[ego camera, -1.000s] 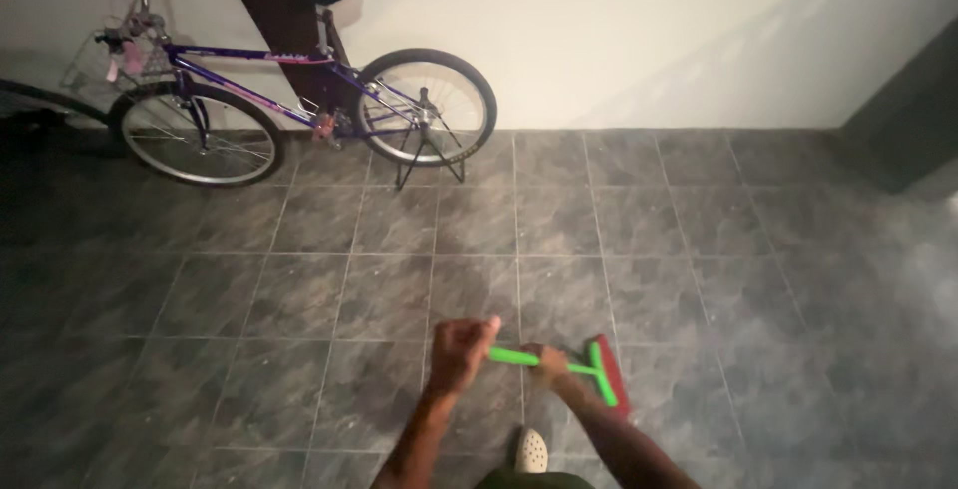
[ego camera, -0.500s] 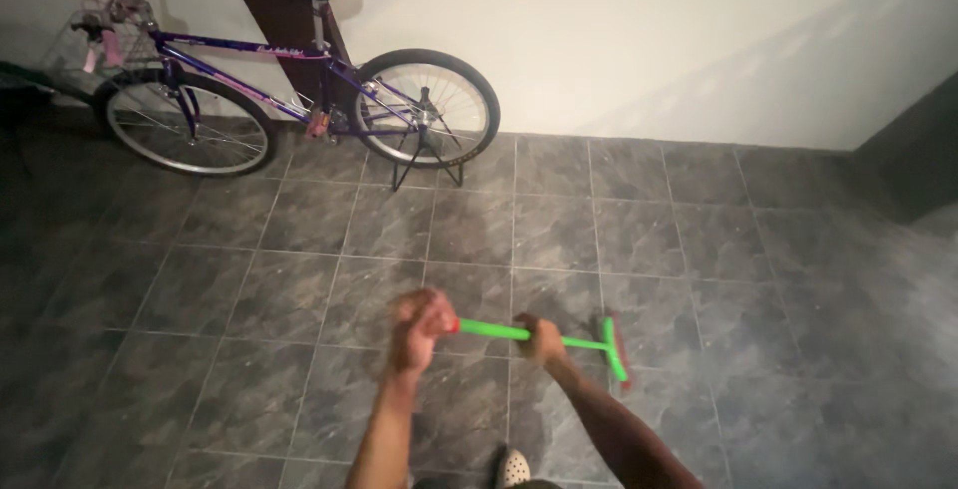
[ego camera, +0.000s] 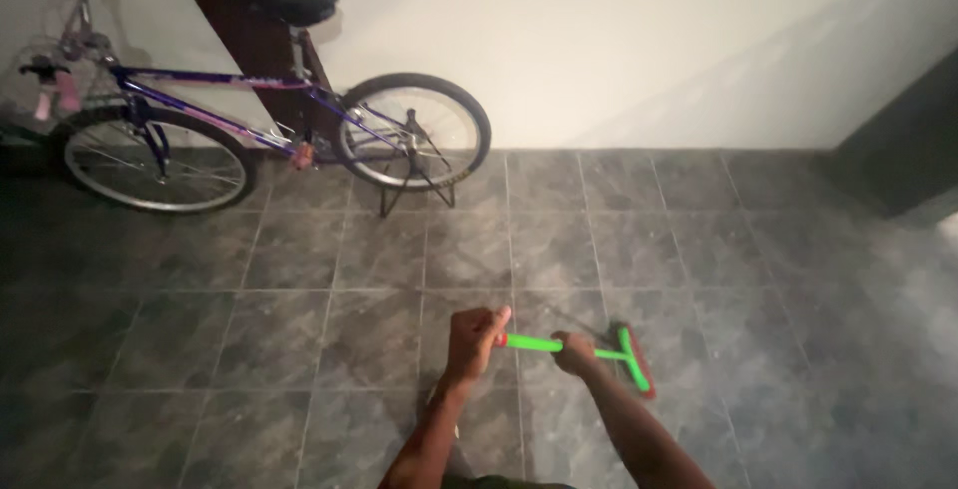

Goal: The person uses a small green squeegee to gather debris on a dark grey tiled floor and pushes the items into a red plastic dustpan.

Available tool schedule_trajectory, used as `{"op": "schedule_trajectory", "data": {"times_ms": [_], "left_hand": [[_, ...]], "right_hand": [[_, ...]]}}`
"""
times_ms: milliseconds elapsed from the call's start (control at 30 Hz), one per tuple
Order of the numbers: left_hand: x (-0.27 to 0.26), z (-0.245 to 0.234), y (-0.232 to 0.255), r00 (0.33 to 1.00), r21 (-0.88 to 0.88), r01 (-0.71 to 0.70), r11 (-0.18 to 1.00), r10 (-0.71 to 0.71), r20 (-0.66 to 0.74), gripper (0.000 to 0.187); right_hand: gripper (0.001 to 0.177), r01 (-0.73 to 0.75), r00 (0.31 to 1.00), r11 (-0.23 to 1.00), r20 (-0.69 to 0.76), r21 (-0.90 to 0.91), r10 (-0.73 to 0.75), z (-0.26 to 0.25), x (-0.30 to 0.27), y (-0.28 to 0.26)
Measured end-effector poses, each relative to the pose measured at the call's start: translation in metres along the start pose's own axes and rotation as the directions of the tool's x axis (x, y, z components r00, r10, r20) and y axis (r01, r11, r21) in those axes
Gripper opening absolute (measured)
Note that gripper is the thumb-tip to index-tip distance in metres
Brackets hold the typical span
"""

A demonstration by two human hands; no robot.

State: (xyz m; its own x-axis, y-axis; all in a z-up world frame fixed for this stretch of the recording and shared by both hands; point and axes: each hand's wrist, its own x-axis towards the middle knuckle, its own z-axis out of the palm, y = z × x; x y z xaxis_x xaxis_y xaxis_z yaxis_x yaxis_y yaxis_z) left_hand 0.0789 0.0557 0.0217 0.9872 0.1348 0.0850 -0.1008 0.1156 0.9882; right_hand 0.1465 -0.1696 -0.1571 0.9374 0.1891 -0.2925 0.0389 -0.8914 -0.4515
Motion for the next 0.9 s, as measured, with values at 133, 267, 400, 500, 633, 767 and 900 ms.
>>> {"op": "schedule_trajectory", "data": {"times_ms": [133,267,400,500,633,767,900], "left_hand": [[0.043,-0.045,0.037,1.000,0.038,0.023,0.999,-0.023,0.013,0.050],[0.089,-0.112,0.072,1.000,0.116,-0.018,0.993,0.018,0.001,0.049],[0.144,-0.190,0.087,0.980,-0.044,-0.201,0.979,0.200,-0.013,0.045],[0.172,-0.232,0.082,0.977,-0.377,-0.151,0.914,0.196,0.085,0.036],[0.202,-0.248,0.055,0.943,-0.545,-0.060,0.837,0.227,0.245,0.041],[0.206,-0.221,0.030,0.993,-0.142,-0.072,0.987,0.084,0.082,0.035],[0.191,-0.206,0.035,0.990,0.031,-0.073,0.997,0.069,0.121,0.044]], "right_hand": [[0.024,0.178,0.977,0.981,0.102,0.078,-0.185,0.036,0.057,-0.049],[0.019,0.331,0.943,0.917,-0.036,0.223,-0.332,0.056,0.107,-0.136],[0.019,0.242,0.967,0.917,0.000,0.317,-0.255,0.049,0.143,-0.218],[0.016,0.277,0.961,0.900,-0.083,0.336,-0.264,0.045,0.162,-0.242],[0.020,0.188,0.974,0.942,-0.178,0.277,-0.142,0.038,0.176,-0.237],[0.041,0.082,0.969,0.971,-0.244,0.225,-0.026,0.021,0.178,-0.215],[0.083,0.106,0.989,0.988,-0.111,0.108,-0.094,0.007,0.174,-0.203]]}}
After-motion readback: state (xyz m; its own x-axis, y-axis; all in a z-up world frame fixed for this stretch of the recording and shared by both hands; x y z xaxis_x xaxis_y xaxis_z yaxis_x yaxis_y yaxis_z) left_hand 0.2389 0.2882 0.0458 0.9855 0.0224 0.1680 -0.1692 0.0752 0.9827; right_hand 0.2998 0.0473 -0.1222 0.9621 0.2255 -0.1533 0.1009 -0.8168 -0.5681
